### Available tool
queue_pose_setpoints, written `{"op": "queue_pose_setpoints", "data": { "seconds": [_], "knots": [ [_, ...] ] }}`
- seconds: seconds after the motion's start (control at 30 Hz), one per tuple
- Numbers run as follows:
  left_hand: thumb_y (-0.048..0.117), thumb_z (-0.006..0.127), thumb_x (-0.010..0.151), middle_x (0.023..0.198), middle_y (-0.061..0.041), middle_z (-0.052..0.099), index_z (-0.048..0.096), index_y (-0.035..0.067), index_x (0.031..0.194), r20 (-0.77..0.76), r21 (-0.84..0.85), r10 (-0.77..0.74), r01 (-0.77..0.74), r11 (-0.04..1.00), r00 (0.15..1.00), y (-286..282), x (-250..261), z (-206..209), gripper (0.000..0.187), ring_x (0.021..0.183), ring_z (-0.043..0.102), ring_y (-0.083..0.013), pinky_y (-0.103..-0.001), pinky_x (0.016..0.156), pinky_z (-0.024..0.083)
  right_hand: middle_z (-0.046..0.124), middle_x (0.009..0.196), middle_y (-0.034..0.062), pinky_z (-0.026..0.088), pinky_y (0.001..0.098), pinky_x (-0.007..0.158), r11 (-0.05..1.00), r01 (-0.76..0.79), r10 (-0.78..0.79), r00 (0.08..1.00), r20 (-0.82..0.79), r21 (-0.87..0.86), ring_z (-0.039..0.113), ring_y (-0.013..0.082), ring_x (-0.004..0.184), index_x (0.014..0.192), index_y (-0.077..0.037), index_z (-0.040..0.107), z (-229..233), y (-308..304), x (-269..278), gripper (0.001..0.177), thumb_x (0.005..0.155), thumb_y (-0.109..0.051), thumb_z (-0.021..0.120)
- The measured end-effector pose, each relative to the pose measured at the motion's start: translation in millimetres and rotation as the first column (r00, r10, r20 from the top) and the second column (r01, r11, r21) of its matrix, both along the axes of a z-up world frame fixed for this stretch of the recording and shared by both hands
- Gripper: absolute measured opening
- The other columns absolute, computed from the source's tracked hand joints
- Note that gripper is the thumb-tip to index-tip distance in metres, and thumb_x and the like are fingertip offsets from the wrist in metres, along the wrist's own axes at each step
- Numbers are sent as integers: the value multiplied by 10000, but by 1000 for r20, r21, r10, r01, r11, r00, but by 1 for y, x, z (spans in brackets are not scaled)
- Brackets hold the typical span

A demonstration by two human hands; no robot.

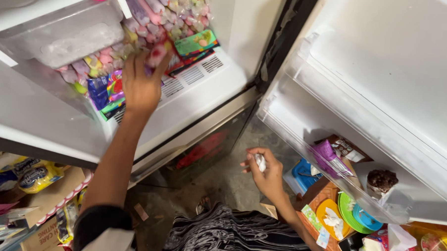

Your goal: The person is organizing the contents of a freezer. They remove various packaged frozen items, such as ice cream bars and popsicles, from a drawer and the main compartment. They then wipe the interior surfaces of the freezer with a white cloth before placing the items back inside in a more organized manner.

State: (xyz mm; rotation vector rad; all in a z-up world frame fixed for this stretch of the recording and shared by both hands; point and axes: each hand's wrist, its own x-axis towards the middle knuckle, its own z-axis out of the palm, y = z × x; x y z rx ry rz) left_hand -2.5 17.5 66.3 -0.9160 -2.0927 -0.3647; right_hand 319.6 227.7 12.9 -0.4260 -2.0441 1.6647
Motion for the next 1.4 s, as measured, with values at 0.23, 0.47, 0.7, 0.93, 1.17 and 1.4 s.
{"op": "queue_pose_setpoints", "data": {
  "seconds": [0.23,0.47,0.7,0.93,1.17,1.4],
  "knots": [
    [264,669,1103,1522,-116,507,589,272,1506,68,-149,66,-55,987,996,-23,-53,-33,411,1321,483,-392,-578,1045,421,752,910,101,655,281,620,993,114,-114,993,-2,31,775,151,799,1103,38,642,0,18,54,156,972,-45,632],
    [421,717,1029,1776,-128,222,452,259,1648,282,-266,157,-80,961,946,-20,-29,-64,693,1629,158,-512,-772,1195,134,768,845,92,595,265,577,990,137,-133,986,103,-27,751,138,739,1115,27,665,3,28,87,154,981,-43,635],
    [298,664,1071,1788,-227,130,412,311,1701,517,-186,98,0,983,851,-7,10,-40,679,1567,93,-614,-818,1173,75,710,760,29,533,219,531,986,132,-149,974,171,106,692,87,632,1098,-22,694,18,40,117,155,973,-113,696],
    [249,642,1087,1687,-282,287,628,252,1488,213,-69,-88,105,992,973,46,66,-60,402,1527,278,-512,-660,1215,247,527,1042,66,578,241,718,990,138,-137,989,51,-10,576,85,891,1259,-49,450,13,62,165,305,996,-75,603],
    [27,610,936,1216,-133,718,695,116,1293,323,188,-872,878,441,369,194,222,44,378,1055,703,-292,-418,894,562,485,1188,120,441,291,958,989,115,-114,993,-17,92,475,158,1050,1248,-85,355,23,82,197,251,1025,-3,436],
    [262,707,908,922,-145,734,657,135,1159,813,95,-536,856,508,227,260,235,61,286,846,723,-337,-461,717,558,642,1067,62,418,239,673,947,248,-289,936,199,204,492,115,762,1092,-48,525,64,76,211,179,966,-7,645]
  ]
}}
